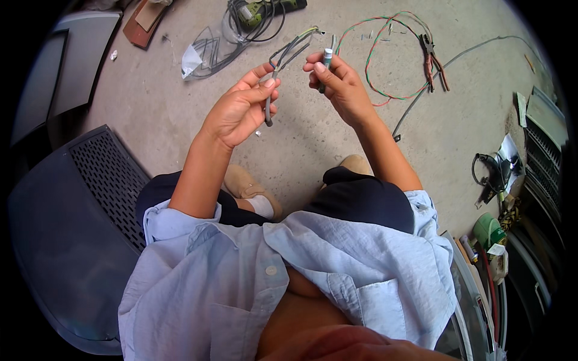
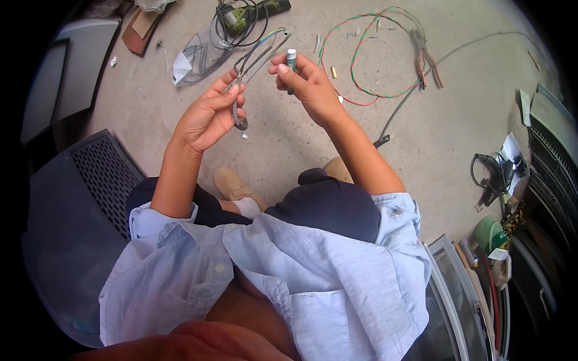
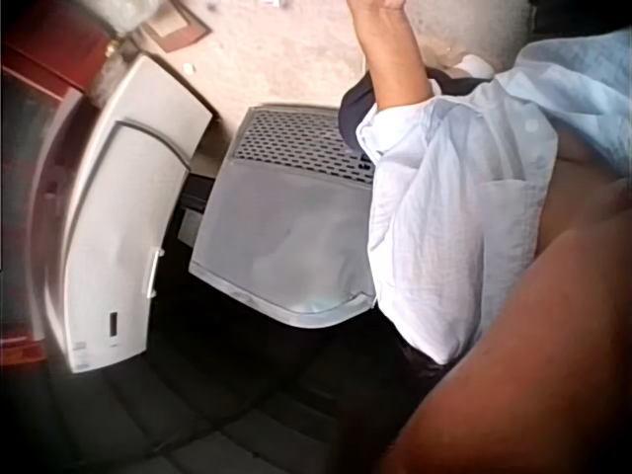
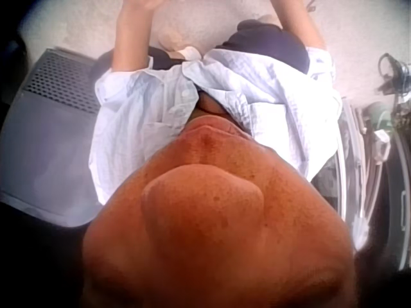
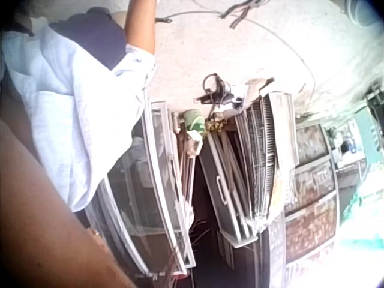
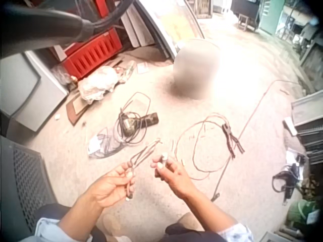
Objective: The person strips insulation from electrical wires with a tool, twists the exposed ends together by hand, and wraps the connection with electrical tape.
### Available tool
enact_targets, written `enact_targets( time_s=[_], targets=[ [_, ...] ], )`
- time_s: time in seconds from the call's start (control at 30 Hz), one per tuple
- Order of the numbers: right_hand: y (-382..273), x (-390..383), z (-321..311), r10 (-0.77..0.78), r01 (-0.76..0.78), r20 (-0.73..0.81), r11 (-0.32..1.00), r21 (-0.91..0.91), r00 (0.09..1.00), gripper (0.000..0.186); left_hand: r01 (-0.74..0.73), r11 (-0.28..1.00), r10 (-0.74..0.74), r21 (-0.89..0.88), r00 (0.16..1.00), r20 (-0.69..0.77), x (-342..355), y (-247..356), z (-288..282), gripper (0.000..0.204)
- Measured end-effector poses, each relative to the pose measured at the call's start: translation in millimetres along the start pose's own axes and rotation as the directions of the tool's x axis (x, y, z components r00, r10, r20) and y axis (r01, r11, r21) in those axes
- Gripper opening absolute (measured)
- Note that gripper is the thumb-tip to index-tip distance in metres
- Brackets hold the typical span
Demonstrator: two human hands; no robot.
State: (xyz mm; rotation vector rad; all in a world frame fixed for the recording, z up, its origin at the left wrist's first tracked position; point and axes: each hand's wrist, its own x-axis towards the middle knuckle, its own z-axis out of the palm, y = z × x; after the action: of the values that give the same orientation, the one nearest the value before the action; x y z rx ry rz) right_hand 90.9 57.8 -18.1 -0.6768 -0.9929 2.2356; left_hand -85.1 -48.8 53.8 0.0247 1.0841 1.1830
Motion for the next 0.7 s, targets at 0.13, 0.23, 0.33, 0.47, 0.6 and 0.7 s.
enact_targets(
  time_s=[0.13, 0.23, 0.33, 0.47, 0.6, 0.7],
  targets=[
    [-11, -1, 3, 0.091, -0.093, -0.03, 0.993, -0.069, 0.995, 0.033, 0.009, 0.999, -0.009, 0.033, 1.0, 0.002, 0, -3, 3, 0.038],
    [-14, -1, 15, 0.137, -0.139, -0.067, 0.99, -0.028, 0.988, 0.029, 0.022, 0.998, -0.023, 0.05, 1.0, 0.009, 1, -7, 4, 0.038],
    [-12, 1, 16, 0.156, -0.154, -0.088, 0.988, 0.024, 0.984, 0.028, 0.035, 0.997, -0.037, 0.065, 0.999, 0.023, 2, -9, 6, 0.038],
    [-11, 1, 15, 0.169, -0.167, -0.066, 0.985, 0.035, 0.983, 0.025, 0.038, 0.997, -0.041, 0.074, 0.999, 0.03, 1, -10, 5, 0.038],
    [-5, 3, 9, 0.053, -0.06, -0.054, 0.988, -0.142, 0.997, 0.022, 0.026, 0.994, -0.026, 0.108, 1.0, 0.005, 0, -12, 8, 0.036],
    [-6, 0, 14, 0.043, -0.047, -0.042, 0.996, -0.074, 0.998, 0.023, 0.022, 0.994, -0.024, 0.107, 1.0, 0.013, 1, -13, 7, 0.036]
  ],
)
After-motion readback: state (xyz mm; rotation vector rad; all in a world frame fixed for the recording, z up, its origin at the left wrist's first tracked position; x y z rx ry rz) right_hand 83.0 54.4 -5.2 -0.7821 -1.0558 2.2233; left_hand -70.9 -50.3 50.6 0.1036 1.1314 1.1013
